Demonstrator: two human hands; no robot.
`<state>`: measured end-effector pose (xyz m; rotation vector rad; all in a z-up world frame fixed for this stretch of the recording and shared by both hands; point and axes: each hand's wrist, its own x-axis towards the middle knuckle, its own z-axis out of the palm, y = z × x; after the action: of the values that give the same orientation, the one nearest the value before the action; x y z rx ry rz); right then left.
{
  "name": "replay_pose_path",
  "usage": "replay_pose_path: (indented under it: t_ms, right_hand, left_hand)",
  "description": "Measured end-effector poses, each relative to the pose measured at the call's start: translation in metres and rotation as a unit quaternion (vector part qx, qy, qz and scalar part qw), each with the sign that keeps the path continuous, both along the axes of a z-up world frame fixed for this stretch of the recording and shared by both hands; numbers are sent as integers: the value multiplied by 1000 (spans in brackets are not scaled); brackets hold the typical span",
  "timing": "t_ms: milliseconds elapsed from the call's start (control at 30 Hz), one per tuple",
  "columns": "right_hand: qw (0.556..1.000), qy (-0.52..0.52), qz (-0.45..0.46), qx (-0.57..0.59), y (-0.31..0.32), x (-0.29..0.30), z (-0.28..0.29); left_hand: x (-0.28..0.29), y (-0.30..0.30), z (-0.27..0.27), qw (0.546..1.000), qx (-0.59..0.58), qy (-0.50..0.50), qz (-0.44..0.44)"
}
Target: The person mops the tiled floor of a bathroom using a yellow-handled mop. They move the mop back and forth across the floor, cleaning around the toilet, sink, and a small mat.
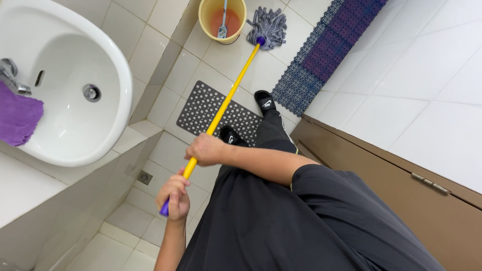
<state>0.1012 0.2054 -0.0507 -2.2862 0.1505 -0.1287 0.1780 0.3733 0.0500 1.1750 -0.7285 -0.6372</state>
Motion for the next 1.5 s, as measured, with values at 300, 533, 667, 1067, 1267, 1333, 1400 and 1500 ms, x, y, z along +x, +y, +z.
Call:
replay_pose_path:
  t_ms: [300,533,667,1067,1267,1333,1400,1500]
  right_hand:
    - [985,-50,-152,-71,-184,-64,-36]
    - [943,1,-299,-144,-317,-144,-34]
    - [929,-57,-337,-141,-321,-143,-21]
    - [964,-85,-250,-11,-104,-87,-14]
    - [992,-34,-116,48,2,-27,18]
    - [990,-91,-25,104,30,-12,34]
    - [987,-101,23,124,50,-1,43]
    - [989,-67,90,98,75,11,45]
  left_hand:
    - [-32,-201,-32,984,-4,-119,-132]
    - [-89,-361,-20,952,-52,-190,-234]
    - [-89,-370,-2,957,-48,-182,-223]
    - [-37,-140,19,959,12,-214,-184]
    - [4,-10,53,979,45,-163,-110]
    - [14,29,67,991,68,-109,-48]
    - [16,61,71,995,54,-87,-19]
    - [16,92,63,998,23,-59,20]
